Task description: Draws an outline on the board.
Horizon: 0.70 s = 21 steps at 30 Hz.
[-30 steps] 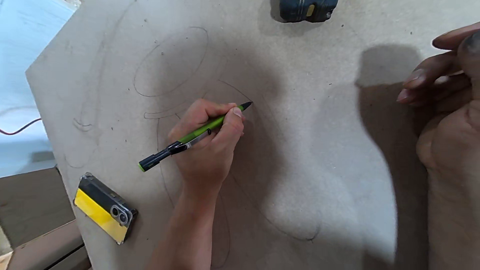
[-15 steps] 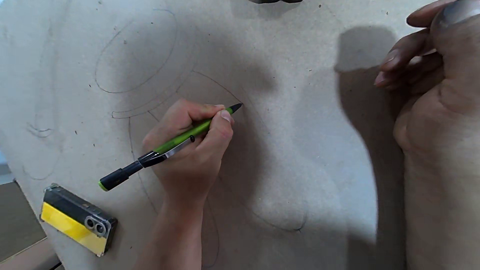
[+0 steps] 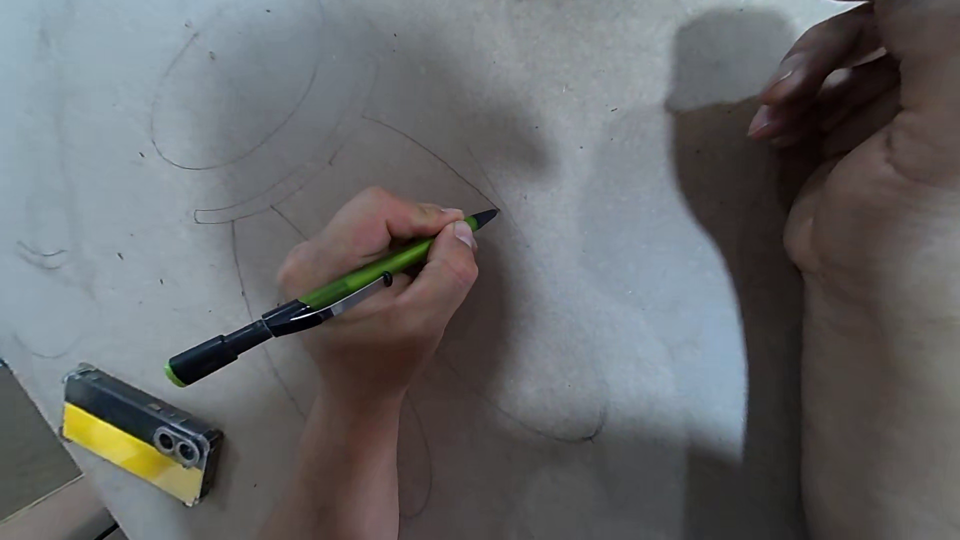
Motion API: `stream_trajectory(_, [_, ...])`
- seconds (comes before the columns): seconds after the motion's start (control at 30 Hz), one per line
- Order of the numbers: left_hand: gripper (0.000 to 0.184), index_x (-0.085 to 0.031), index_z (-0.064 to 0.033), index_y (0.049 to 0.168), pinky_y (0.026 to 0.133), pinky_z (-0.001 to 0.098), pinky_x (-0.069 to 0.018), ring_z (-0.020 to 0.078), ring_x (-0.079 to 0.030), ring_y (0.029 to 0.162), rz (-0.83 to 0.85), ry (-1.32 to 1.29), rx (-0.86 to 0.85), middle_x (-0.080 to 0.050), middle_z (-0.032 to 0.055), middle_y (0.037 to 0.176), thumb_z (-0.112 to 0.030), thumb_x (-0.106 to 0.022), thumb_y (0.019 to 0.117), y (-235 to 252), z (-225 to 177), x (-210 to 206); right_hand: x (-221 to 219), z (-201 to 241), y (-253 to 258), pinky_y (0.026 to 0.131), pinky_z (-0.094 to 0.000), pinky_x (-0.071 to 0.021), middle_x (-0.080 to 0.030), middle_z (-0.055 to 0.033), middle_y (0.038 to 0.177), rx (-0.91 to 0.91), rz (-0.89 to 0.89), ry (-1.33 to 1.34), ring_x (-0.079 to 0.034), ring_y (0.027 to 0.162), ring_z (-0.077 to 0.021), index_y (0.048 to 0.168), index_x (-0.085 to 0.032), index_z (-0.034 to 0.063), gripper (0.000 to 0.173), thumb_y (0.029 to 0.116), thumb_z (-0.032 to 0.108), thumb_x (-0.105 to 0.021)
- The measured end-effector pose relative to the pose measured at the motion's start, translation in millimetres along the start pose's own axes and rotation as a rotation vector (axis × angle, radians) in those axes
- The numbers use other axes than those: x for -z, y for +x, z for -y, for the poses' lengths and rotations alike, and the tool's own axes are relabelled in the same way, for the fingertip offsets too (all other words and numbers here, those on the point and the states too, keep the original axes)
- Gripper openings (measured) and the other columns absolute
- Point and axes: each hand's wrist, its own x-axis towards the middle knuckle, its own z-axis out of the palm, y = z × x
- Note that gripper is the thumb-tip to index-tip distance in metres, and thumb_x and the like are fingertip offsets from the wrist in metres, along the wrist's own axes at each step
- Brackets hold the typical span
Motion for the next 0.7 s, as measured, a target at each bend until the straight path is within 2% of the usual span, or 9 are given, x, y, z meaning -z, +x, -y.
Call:
stream_trajectory(0.2, [0.004, -0.066, -0.0063, 0.093, 0.057, 0.0252, -0.0626, 0.0117, -0.072, 0.068, 0.053, -0.033, -0.029, -0.074, 0.0004, 0.087, -0.006, -0.068, 0.0903, -0.5, 1.3, 1.4, 3.2, -6.6, -0.9, 0.064, -0.0218, -0.0602, -0.07, 0.0038, 0.076, 0.031, 0.016, 0.018, -0.069, 0.066, -0.0079, 0.083, -0.063, 0.0129, 0.028, 0.1063, 0.007, -0.048])
stream_trajectory(0.57, [0.005, -0.067, -0.0081, 0.092, 0.06, 0.0234, -0.0628, 0.0106, -0.072, 0.071, 0.173, -0.067, -0.063, -0.074, -0.0012, 0.086, -0.006, -0.069, 0.0879, 1.2, -0.2, 3.3, 2.5, -5.7, -2.7, 0.065, -0.0209, -0.0592, -0.07, 0.0039, 0.074, 0.032, 0.02, 0.014, -0.068, 0.066, -0.0069, 0.082, -0.064, 0.0129, 0.03, 0.1064, 0.008, -0.047])
stream_trajectory(0.7, [0.006, -0.065, -0.0088, 0.096, 0.058, 0.0265, -0.0632, 0.0129, -0.072, 0.068, 0.174, -0.232, -0.022, -0.074, 0.0, 0.087, -0.006, -0.068, 0.0918, 3.5, 6.3, 9.0, 2.5, -6.0, -1.9, 0.065, -0.0212, -0.0592, -0.07, 0.0042, 0.074, 0.03, 0.024, -0.02, -0.068, 0.066, -0.0068, 0.082, -0.064, 0.013, 0.03, 0.1066, 0.009, -0.047])
